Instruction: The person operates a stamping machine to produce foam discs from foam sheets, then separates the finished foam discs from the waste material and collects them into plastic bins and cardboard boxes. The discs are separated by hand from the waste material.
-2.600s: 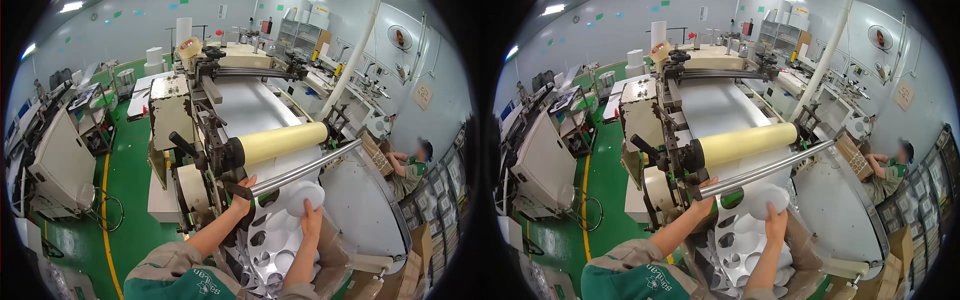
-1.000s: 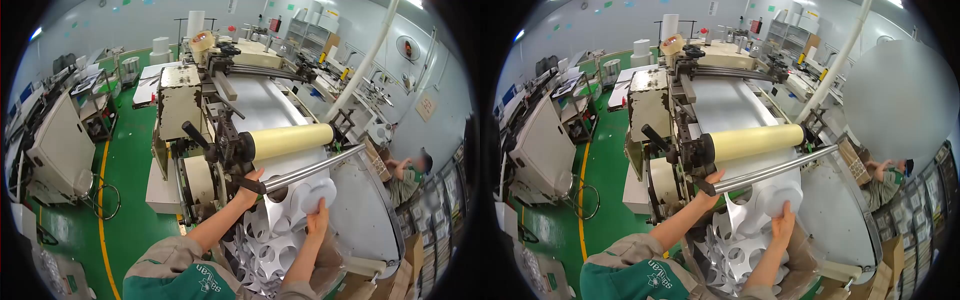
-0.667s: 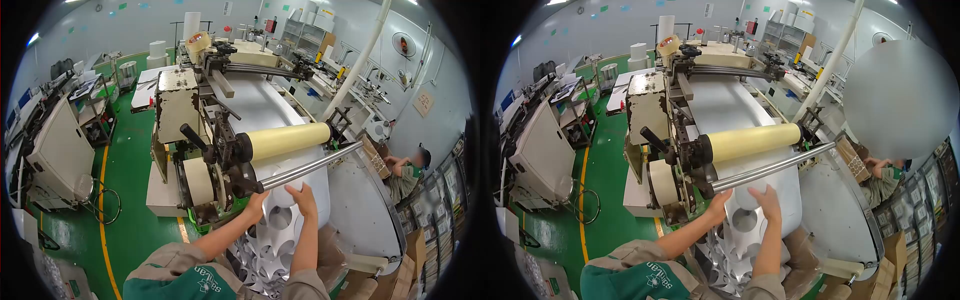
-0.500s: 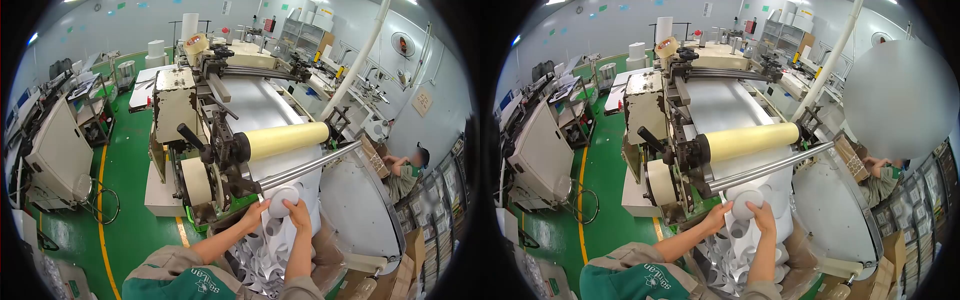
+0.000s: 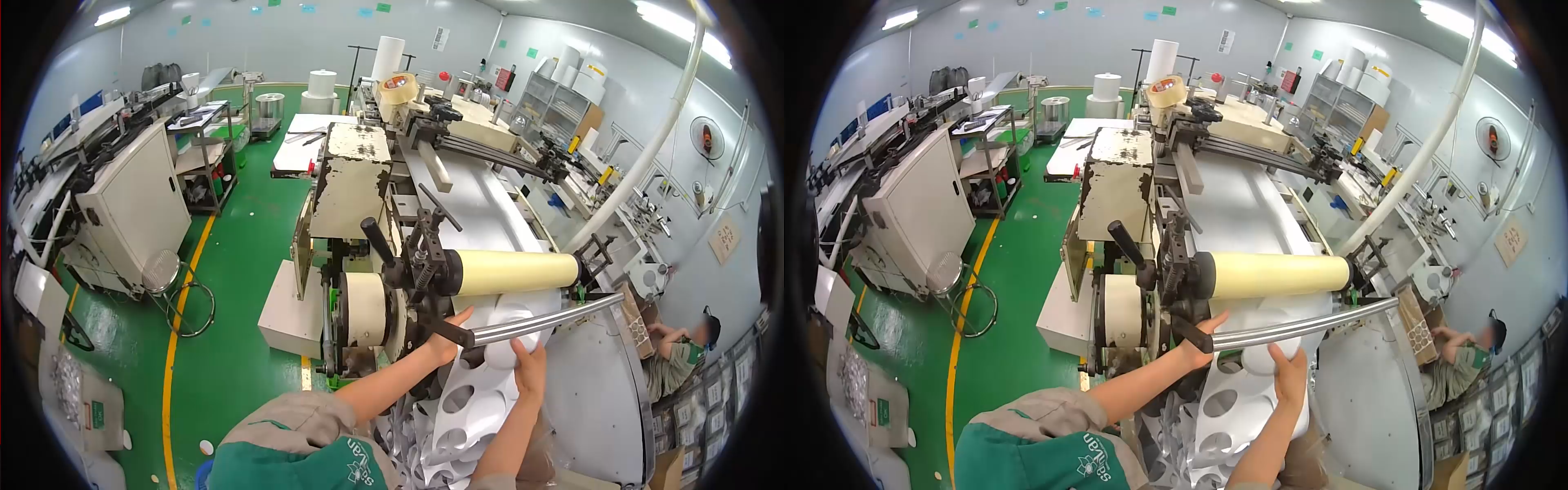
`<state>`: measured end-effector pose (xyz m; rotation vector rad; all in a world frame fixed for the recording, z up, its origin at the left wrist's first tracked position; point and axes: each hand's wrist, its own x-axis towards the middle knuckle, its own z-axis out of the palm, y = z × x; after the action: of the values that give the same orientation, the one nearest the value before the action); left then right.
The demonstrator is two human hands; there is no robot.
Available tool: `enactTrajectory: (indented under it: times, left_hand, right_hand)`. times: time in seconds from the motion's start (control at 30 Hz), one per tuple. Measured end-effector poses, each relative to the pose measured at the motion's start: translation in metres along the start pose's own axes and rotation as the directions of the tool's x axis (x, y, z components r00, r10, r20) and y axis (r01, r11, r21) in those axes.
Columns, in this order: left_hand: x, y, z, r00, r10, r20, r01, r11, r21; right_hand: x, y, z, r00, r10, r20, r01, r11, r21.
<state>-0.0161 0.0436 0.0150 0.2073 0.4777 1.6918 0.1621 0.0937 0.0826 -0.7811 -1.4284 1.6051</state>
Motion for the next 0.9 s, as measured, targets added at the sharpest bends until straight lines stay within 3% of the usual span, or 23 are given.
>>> enactTrajectory:
  times: [0.03, 0.1, 0.17, 0.23, 0.33, 0.37, 0.47, 0.5, 0.57, 0.67, 0.73, 0.77, 0.83, 0.9]
  left_hand:
    - [-0.004, -0.004, -0.004, 0.998, -0.01, 0.054, 0.013, 0.999, -0.048]
    - [0.0, -0.019, -0.02, 0.975, -0.052, 0.214, 0.051, 0.999, 0.008]
    - [-0.033, -0.02, 0.002, 0.99, -0.139, 0.027, 0.13, 0.968, 0.215]
    - [-0.04, -0.031, -0.017, 0.949, -0.283, 0.138, 0.224, 0.915, 0.336]
    - [-0.06, -0.042, -0.022, 0.936, -0.342, 0.076, 0.285, 0.869, 0.405]
    - [-0.064, -0.043, -0.016, 0.949, -0.301, 0.1, 0.231, 0.872, 0.432]
    - [-0.063, -0.037, -0.008, 0.942, -0.322, 0.097, 0.239, 0.845, 0.479]
    - [-0.06, -0.036, -0.007, 0.975, -0.151, 0.163, 0.024, 0.803, 0.596]
    - [-0.047, -0.025, -0.007, 0.992, -0.054, 0.117, -0.023, 0.815, 0.579]
    - [-0.022, -0.009, -0.036, 1.0, 0.017, 0.019, -0.023, 0.927, 0.375]
    - [-0.035, 0.006, -0.015, 0.999, 0.042, 0.014, -0.044, 0.965, 0.259]
    - [-0.037, 0.009, -0.009, 1.0, 0.03, -0.002, -0.029, 0.975, 0.219]
    - [-0.032, 0.009, -0.016, 1.0, -0.005, -0.013, 0.008, 0.972, 0.235]
    - [-0.03, 0.006, -0.009, 0.999, -0.022, -0.045, 0.035, 0.953, 0.302]
  right_hand:
    - [0.009, 0.003, 0.004, 1.0, 0.008, -0.01, -0.008, 0.996, -0.083]
    - [0.026, 0.02, 0.0, 0.997, 0.02, 0.078, -0.015, 0.997, -0.074]
    - [0.029, 0.032, -0.01, 0.989, 0.095, 0.112, -0.079, 0.987, -0.14]
    - [0.008, 0.025, -0.002, 0.972, 0.201, 0.122, -0.18, 0.97, -0.166]
    - [-0.021, 0.052, -0.015, 0.973, 0.22, 0.065, -0.223, 0.974, 0.034]
    - [-0.029, 0.065, -0.023, 0.973, 0.227, 0.049, -0.231, 0.966, 0.115]
    - [-0.048, 0.086, -0.031, 0.974, 0.18, -0.135, -0.089, 0.858, 0.506]
    - [-0.051, 0.086, -0.031, 0.965, 0.157, -0.208, 0.014, 0.767, 0.642]
    - [-0.056, 0.075, -0.041, 0.967, 0.117, -0.226, 0.084, 0.692, 0.717]
    - [-0.049, 0.047, -0.038, 0.96, 0.02, -0.28, 0.109, 0.893, 0.437]
    - [-0.039, 0.031, -0.032, 0.966, -0.048, -0.253, 0.091, 0.983, 0.16]
    - [-0.033, 0.024, -0.027, 0.97, -0.04, -0.24, 0.075, 0.988, 0.137]
    - [-0.025, 0.005, -0.013, 0.993, -0.061, -0.106, 0.066, 0.997, 0.05]
    - [-0.016, -0.002, -0.004, 0.997, -0.02, -0.07, 0.015, 0.997, -0.071]
